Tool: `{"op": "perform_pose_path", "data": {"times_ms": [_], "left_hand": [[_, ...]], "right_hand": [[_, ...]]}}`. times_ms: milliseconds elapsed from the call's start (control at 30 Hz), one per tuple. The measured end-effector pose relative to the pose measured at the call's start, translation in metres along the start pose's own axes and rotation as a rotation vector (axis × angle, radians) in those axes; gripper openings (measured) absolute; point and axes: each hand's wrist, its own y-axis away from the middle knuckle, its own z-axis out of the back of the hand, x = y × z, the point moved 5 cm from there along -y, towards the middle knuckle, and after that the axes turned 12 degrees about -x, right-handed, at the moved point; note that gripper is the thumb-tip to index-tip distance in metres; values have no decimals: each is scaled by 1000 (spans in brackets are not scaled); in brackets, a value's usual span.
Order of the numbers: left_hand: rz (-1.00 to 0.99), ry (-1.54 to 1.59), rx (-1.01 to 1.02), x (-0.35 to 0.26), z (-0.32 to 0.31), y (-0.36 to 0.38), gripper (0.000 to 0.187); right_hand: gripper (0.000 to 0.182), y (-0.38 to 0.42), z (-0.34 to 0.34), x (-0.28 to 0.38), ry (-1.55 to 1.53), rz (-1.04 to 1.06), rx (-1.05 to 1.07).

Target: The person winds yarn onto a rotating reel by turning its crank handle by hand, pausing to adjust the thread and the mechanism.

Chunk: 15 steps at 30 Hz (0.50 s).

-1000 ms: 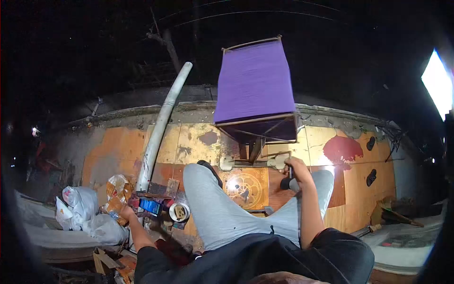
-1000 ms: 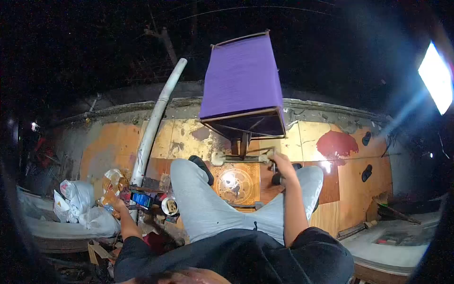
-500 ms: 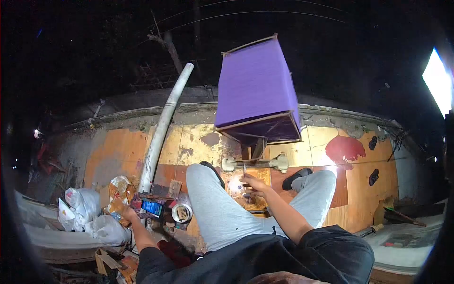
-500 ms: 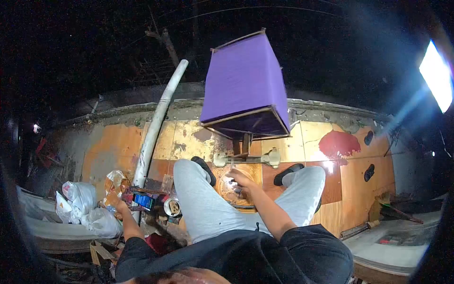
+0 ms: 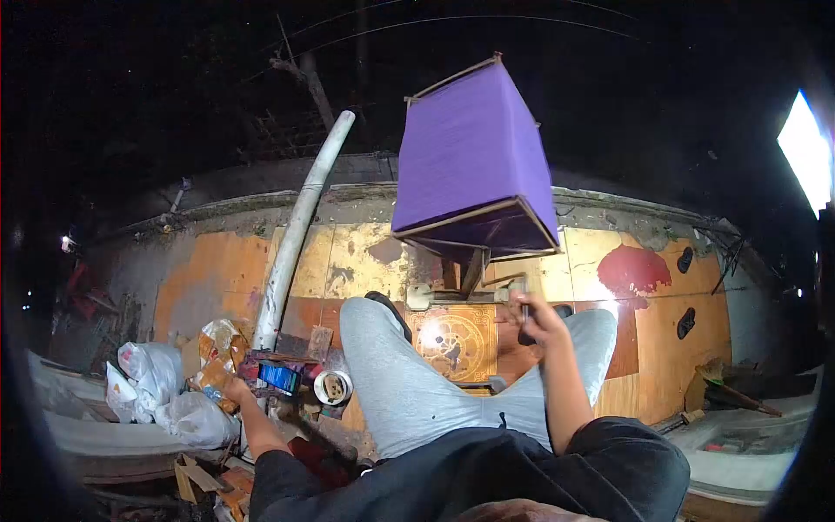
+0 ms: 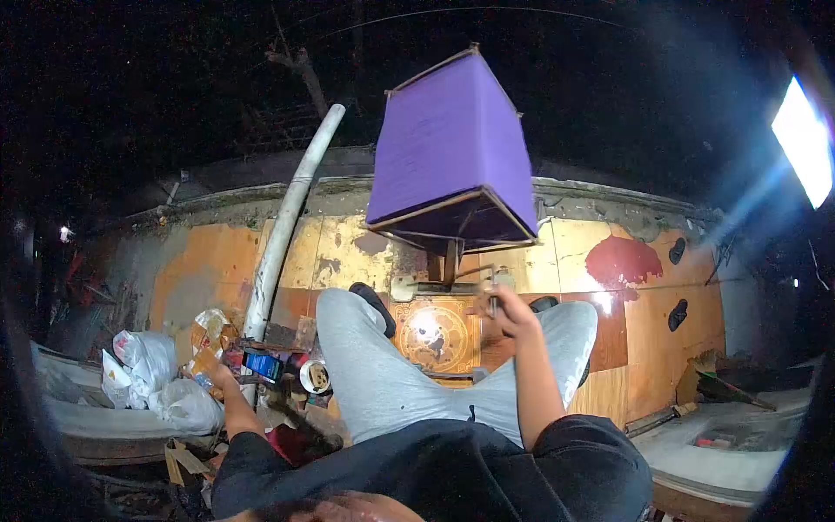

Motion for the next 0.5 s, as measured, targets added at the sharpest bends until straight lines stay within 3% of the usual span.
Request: {"op": "perform_pose_path", "data": {"times_ms": [67, 133, 167, 233, 300, 367, 433, 500], "left_hand": [[5, -36, 25, -2, -1, -14, 28], [6, -73, 55, -9, -1, -10, 29], [8, -91, 69, -10, 0, -8, 30], [12, -127, 96, -8, 5, -5, 32], [19, -165, 122, -13, 5, -5, 34], [26, -205, 148, -12, 10, -5, 36], [29, -244, 176, -16, 10, -6, 38], [-20, -225, 123, -1, -8, -5, 35]], "right_hand": [[15, 8, 25, 24, 146, 58, -100], [21, -8, 81, 22, 700, 64, -393], [21, -20, 92, 12, 699, 66, -393], [28, -40, 128, -9, 1032, 127, -691], [32, -73, 139, -54, 1096, 301, -705], [34, -112, 140, -115, 1125, 119, -622], [49, -84, 47, -127, 1089, -129, -547], [66, -69, -11, -145, 925, -178, -326]]}}
